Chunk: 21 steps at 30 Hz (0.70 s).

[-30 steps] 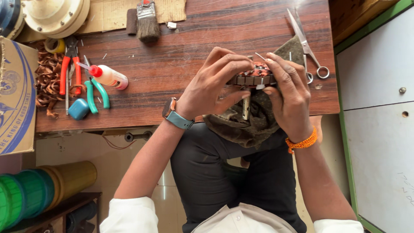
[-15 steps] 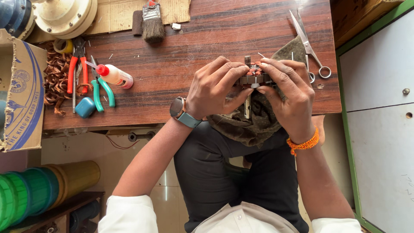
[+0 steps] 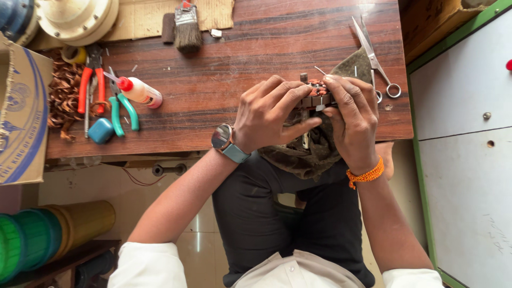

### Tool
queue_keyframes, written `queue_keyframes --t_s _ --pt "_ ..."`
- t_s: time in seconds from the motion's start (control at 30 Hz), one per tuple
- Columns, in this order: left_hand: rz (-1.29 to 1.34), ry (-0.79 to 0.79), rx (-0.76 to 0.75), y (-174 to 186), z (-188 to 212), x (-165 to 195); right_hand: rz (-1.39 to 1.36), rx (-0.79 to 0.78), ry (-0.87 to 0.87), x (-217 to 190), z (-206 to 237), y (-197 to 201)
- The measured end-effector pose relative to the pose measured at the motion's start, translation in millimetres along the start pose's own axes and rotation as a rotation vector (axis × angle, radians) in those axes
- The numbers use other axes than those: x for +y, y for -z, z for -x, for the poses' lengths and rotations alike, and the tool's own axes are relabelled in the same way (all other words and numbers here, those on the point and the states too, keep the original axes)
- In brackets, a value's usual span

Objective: The person inserts small white rectangular pieces into slots on a circular motor stator. They use scissors to cut the pieces and a green screwdriver to press them into place. The person repeats this process for multiple slots around the stator.

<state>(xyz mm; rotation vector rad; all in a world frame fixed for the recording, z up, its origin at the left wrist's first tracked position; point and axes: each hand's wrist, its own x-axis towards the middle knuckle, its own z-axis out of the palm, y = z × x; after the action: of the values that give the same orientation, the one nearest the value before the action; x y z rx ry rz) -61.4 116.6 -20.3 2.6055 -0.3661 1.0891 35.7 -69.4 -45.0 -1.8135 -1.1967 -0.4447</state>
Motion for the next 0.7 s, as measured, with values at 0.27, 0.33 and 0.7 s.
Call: queue_keyframes --t_s 0.27,0.33,0.7 --pt "-0.039 -0.020 0.021 -3.4 1.9 2.6 -0.010 -0.004 0.008 1.6 6.4 -0.2" --pt "-0.064 -0.053 0.023 -3.6 2.0 3.5 -0.020 0.020 0.001 -0.8 9.1 -2.4" --pt "-0.045 -0.003 0.013 3.4 -3.9 11.7 -0.026 -0.007 -0.069 -11.3 10.0 -4.4"
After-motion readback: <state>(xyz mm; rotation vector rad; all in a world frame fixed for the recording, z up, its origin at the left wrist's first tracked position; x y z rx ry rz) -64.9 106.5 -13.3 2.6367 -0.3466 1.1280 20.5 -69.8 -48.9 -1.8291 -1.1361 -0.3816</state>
